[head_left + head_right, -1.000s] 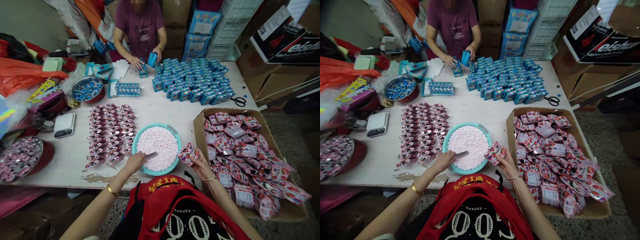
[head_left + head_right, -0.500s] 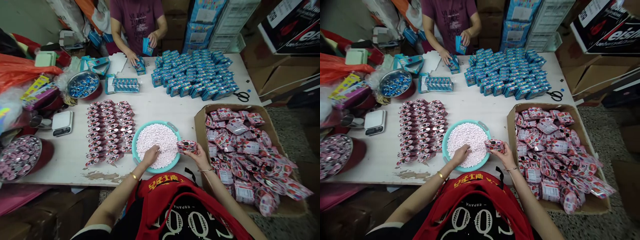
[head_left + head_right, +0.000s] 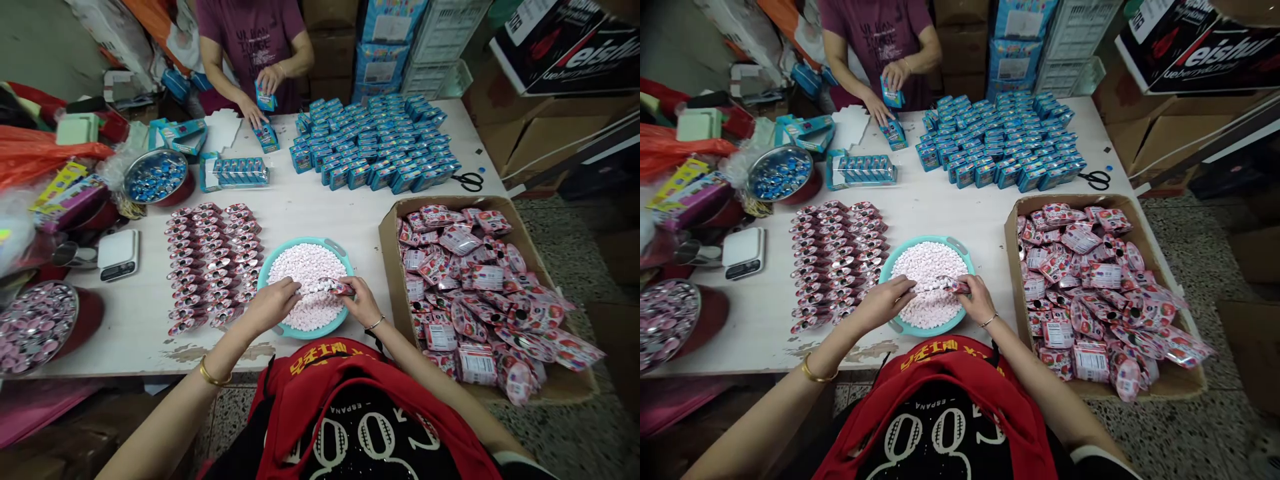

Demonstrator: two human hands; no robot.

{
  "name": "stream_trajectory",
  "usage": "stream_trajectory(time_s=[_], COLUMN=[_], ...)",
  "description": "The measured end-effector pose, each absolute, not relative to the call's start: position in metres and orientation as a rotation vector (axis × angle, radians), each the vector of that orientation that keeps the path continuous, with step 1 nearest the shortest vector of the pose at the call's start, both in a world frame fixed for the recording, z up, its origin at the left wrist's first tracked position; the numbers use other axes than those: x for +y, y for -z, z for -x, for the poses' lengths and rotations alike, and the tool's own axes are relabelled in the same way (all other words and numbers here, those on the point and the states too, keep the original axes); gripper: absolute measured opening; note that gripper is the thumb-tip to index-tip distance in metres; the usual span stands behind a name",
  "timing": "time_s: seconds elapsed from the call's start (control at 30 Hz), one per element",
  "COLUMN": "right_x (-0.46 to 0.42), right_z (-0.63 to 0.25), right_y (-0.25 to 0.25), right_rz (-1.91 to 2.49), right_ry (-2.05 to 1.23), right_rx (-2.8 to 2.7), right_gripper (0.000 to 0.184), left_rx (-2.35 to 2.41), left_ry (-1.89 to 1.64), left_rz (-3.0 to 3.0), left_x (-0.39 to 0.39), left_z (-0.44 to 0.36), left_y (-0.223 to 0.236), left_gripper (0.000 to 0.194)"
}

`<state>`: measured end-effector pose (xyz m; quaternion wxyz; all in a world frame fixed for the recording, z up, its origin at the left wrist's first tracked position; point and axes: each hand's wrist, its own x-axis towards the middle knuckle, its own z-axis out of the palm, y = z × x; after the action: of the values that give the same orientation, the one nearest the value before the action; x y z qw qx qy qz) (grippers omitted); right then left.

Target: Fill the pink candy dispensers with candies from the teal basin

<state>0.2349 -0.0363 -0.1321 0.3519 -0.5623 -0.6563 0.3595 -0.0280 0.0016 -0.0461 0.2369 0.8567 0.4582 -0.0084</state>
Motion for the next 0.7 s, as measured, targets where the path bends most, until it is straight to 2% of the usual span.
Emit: stream_trajectory(time_s=[0.2, 0.37, 0.5, 0.6, 0.7], right_x=[-0.04, -0.041, -0.043, -0.044, -0.043], right_z=[-0.228, -0.231, -0.242, -0.252, -0.26], right_y=[0.136, 0.141, 0.144, 0.144, 0.141], right_rz=[1.418, 1.427, 1.481, 1.532, 1.571], right_ry=[-0.889, -0.874, -0.871, -0.891, -0.907], right_rx=[-1.765, -1.751, -1.674, -1.549, -1.437], right_gripper=[0.029, 0.026, 0.026, 0.025, 0.027], left_rx=[1.302, 1.34, 1.51, 1.602, 1.57], left_ry=[0.418, 0.382, 0.296, 0.356, 0.23], left_rz=[-2.562, -2.568, -2.407, -2.221, -2.072], left_x=[0.007, 0.007, 0.012, 0.009, -0.002], left_z=[-0.012, -0.014, 0.03, 0.053, 0.036], left_y=[-0.003, -0.015, 0.026, 0.086, 0.142], left_gripper=[0.019, 0.021, 0.022, 0.021, 0.021])
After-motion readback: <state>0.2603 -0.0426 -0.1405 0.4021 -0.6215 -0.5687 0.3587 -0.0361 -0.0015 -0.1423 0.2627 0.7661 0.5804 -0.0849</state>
